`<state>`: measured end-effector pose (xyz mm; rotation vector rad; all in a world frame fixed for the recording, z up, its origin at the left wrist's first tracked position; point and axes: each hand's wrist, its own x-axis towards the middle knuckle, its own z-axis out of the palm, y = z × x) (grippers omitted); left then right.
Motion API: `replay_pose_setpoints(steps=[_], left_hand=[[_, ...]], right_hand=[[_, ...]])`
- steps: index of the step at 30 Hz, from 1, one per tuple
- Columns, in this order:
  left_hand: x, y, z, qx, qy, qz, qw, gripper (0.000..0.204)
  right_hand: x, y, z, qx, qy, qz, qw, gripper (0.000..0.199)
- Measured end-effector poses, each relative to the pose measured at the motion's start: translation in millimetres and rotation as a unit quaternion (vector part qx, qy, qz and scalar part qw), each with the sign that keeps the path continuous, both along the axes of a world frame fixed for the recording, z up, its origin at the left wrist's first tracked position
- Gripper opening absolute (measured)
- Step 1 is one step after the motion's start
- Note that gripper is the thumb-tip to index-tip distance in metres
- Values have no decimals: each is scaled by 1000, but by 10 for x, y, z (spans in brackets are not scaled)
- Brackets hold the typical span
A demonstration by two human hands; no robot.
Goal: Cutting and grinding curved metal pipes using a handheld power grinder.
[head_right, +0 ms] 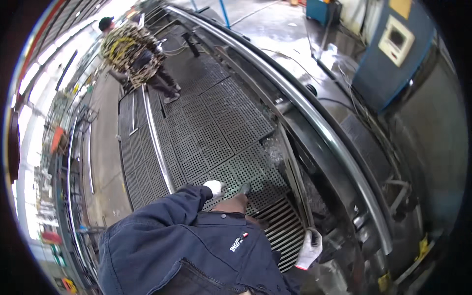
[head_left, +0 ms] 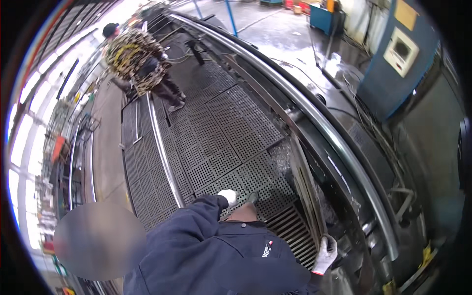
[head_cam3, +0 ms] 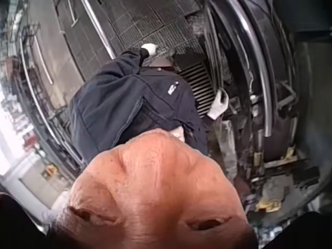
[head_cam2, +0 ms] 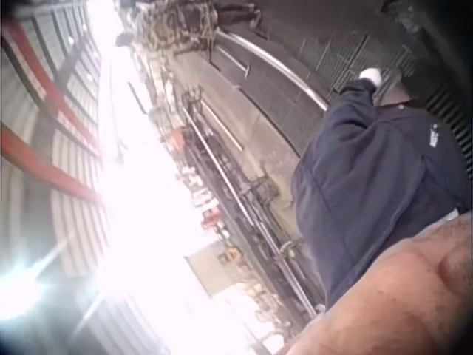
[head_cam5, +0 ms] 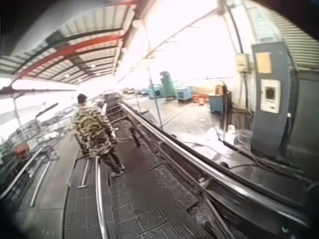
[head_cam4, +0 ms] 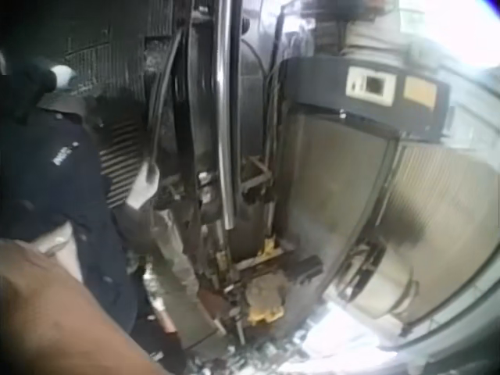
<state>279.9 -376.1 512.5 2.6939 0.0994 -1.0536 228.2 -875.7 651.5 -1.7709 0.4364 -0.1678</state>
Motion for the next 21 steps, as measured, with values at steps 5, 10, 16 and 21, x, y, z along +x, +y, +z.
replay_pose_setpoints(steps=[5, 10, 16, 21], left_hand=[[-184, 409, -158, -15, -30, 56, 998, 45], [630, 1413, 76, 18, -110, 96, 989, 49], [2125, 2660, 1267, 119, -217, 222, 943, 54], [2440, 3498, 1844, 275, -287, 177, 900, 48]], right_hand=[[846, 93, 188, -45, -24, 71, 996, 17], [1964, 632, 533, -144, -100, 123, 977, 27], [3178, 750, 314, -171, -85, 135, 972, 43], [3588, 958, 283, -174, -79, 146, 971, 48]])
